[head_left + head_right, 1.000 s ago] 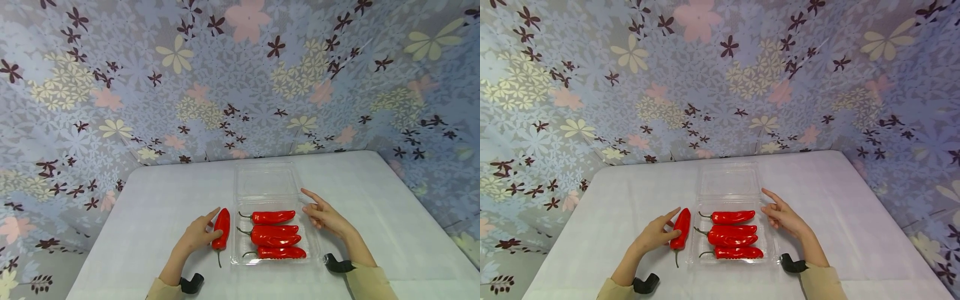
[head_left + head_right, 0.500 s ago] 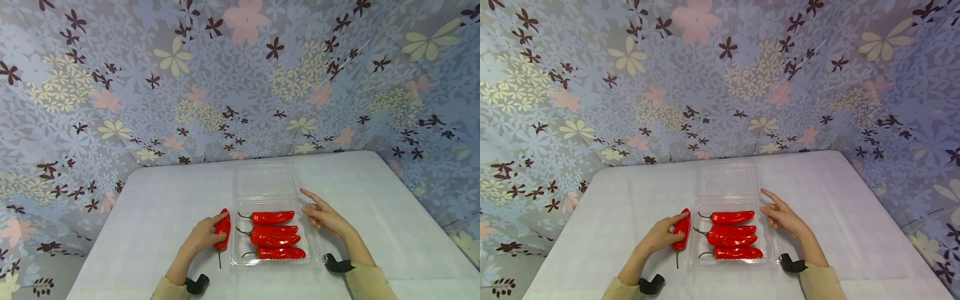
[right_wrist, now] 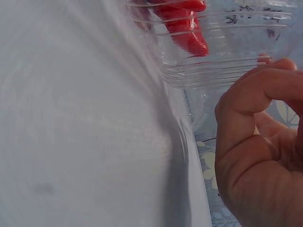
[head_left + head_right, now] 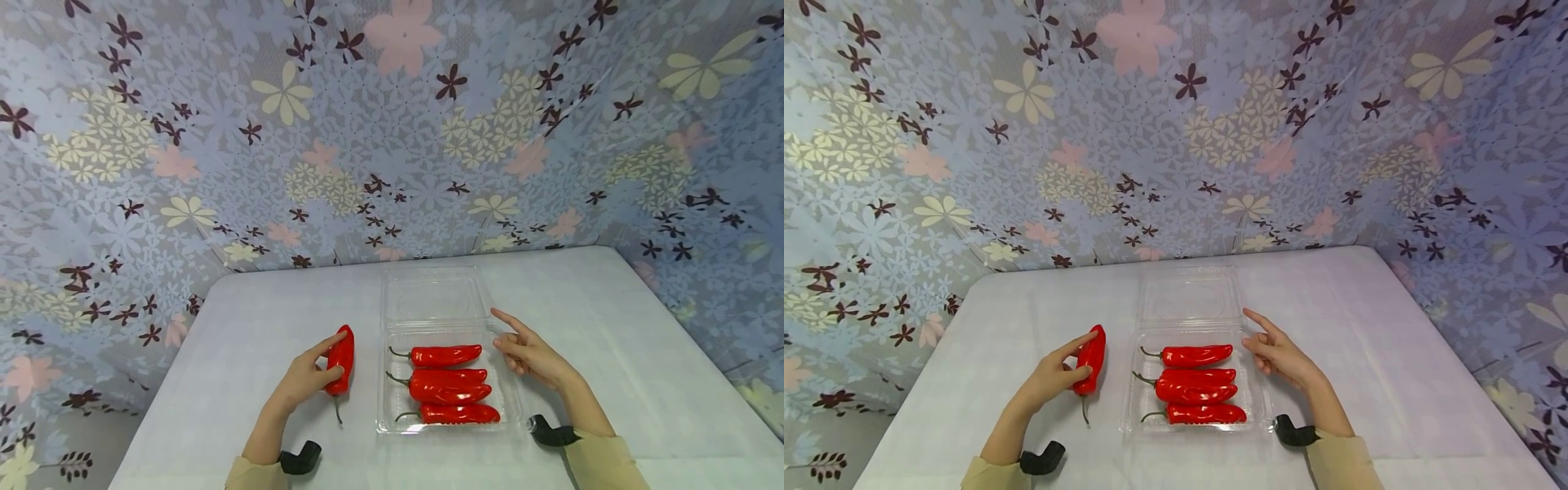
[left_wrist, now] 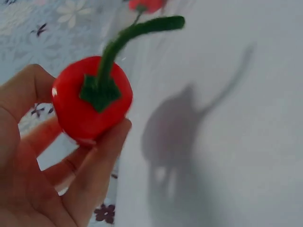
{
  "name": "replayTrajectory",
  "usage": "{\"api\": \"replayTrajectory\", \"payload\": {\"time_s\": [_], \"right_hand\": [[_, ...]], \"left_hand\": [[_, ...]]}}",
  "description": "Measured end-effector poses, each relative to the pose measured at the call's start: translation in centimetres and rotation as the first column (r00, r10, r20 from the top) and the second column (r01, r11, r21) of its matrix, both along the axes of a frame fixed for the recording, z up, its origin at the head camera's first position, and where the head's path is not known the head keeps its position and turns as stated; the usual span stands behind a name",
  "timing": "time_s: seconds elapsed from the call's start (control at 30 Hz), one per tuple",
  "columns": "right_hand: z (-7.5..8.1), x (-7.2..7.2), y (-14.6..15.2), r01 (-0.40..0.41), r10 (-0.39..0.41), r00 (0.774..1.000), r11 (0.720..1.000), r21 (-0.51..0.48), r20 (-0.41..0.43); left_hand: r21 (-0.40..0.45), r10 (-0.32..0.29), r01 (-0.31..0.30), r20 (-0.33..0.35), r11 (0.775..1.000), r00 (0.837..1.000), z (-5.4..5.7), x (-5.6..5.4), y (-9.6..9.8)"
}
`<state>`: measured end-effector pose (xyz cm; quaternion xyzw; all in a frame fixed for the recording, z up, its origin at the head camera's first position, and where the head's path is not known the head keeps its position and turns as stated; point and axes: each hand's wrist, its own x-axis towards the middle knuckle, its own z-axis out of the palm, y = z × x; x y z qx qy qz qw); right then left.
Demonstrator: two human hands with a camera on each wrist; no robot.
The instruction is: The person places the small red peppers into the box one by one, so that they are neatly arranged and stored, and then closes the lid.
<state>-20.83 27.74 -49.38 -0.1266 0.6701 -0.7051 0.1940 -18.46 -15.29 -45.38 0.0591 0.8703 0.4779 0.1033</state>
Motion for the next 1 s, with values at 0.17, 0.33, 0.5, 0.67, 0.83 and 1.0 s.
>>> {"api": "replayTrajectory", "payload": {"time_s": [0.17, 0.33, 0.5, 0.67, 0.83, 1.0], "right_hand": [[0.0, 1.1, -0.4, 0.02, -0.02, 1.0, 1.0, 0.001, 0.0], [0.0, 2.2, -0.9, 0.042, -0.042, 0.999, 0.999, 0.01, 0.004], [0.0, 3.2, -1.5, 0.064, -0.064, 0.998, 0.998, 0.018, 0.01], [-0.1, 4.2, -2.2, 0.081, -0.081, 0.997, 0.997, 0.018, 0.016], [-0.4, 5.3, -2.9, 0.095, -0.095, 0.995, 0.995, 0.017, 0.023], [-0.7, 6.4, -3.5, 0.109, -0.11, 0.994, 0.994, 0.008, 0.03]], "left_hand": [[0.1, -0.076, 0.075, 0.006, 0.992, 0.997, 2.3, -0.5, -1.2], [0.11, -0.192, 0.197, -0.054, 0.974, 0.98, 4.9, -1.3, -1.7], [0.139, -0.351, 0.369, -0.136, 0.919, 0.926, 6.6, -2.2, -1.0], [0.058, -0.517, 0.534, -0.18, 0.844, 0.837, 7.1, -2.7, 1.2], [-0.037, -0.656, 0.66, -0.161, 0.751, 0.737, 7.1, -2.9, 3.7], [-0.071, -0.748, 0.747, -0.133, 0.661, 0.65, 6.6, -2.8, 5.7]]}}
